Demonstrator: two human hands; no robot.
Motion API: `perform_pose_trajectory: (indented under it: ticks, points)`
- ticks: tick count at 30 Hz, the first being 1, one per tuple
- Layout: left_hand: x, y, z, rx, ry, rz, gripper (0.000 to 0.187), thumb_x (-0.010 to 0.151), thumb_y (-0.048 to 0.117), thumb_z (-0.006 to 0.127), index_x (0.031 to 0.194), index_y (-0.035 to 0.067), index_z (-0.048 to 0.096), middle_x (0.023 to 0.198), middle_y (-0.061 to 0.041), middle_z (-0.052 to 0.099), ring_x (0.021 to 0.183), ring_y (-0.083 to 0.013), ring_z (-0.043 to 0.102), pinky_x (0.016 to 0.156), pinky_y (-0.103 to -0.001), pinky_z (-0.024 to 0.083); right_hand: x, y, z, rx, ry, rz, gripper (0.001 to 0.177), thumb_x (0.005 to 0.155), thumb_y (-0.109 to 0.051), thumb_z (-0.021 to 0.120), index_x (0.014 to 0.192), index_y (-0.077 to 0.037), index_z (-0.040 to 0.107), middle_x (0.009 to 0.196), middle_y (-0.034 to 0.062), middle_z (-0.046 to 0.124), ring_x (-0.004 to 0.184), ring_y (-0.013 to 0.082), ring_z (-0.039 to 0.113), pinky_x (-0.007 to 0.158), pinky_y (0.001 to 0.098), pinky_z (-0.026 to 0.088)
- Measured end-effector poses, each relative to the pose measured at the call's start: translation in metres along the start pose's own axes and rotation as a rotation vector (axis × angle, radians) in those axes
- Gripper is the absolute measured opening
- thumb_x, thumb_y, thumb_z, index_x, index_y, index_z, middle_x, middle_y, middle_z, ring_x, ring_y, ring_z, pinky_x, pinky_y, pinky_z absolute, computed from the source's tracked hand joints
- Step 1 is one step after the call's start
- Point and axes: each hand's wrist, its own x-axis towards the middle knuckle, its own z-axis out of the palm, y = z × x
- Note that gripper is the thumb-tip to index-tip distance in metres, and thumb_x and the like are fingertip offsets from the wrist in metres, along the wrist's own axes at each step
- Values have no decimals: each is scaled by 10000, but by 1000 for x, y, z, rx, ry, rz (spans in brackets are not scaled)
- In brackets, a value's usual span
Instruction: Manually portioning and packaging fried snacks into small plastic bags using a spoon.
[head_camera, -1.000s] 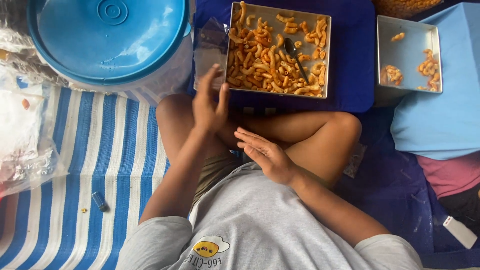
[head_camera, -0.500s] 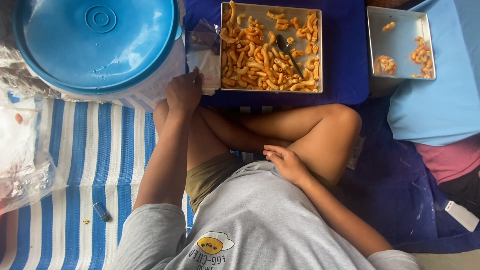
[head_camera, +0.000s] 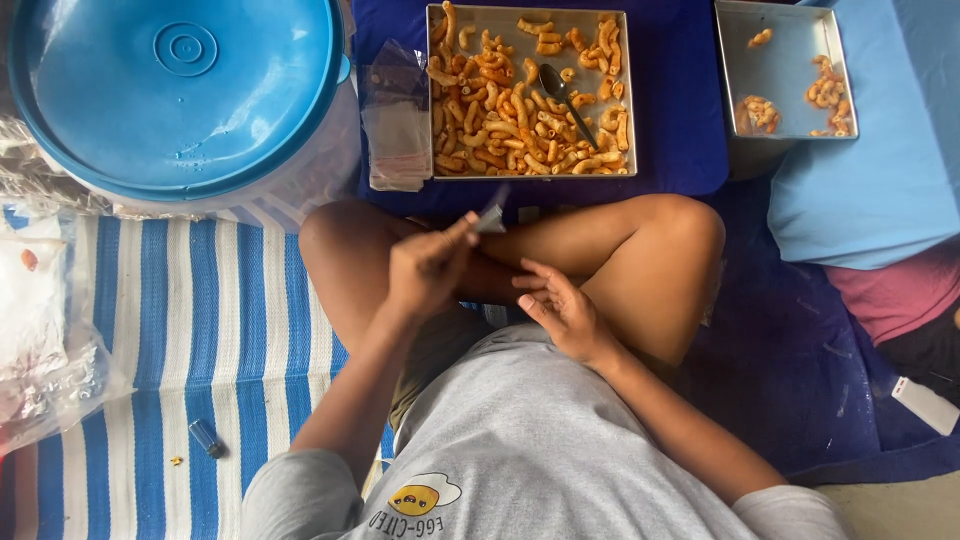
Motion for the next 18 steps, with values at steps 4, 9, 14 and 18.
perform_pose_trajectory:
  ticks: [4, 9, 14, 18]
  points:
    - [-31, 34, 2, -88, -127, 65, 331, 905, 203, 776, 1227, 274, 790, 583, -15, 681, 475, -234, 652, 490, -353, 545, 4, -11, 12, 89, -5, -157, 745, 909, -225, 782, 1545, -31, 447, 1258, 137, 654, 1047, 187, 715, 907, 306, 595]
    - [-61, 50, -1, -113, -206, 111, 373, 904, 142, 729, 1253, 265, 776, 550, 15, 605, 470, -217, 641, 504, -340, 534, 0, -19, 14, 21, 44, -133, 404, 943, -191, 757, 1285, 11, 682, 1036, 99, 757, 903, 150, 755, 797, 295, 631]
    - [-52, 78, -15, -118, -157, 62, 320, 884, 162, 782, 1191, 248, 800, 568, -12, 607, 482, -249, 640, 478, -360, 519, -3, -23, 20, 76, 75, -157, 245, 990, -158, 677, 1177, -21, 756, 939, 76, 769, 830, 114, 738, 766, 270, 633]
    - [-47, 98, -23, -313, -191, -386, 674, 834, 242, 848, 1459, 148, 615, 781, -129, 746, 628, -303, 709, 571, -416, 543, -6, -30, 15, 228, 110, -176, 238, 1000, -106, 646, 1190, -6, 749, 934, 114, 770, 833, 143, 725, 760, 316, 639]
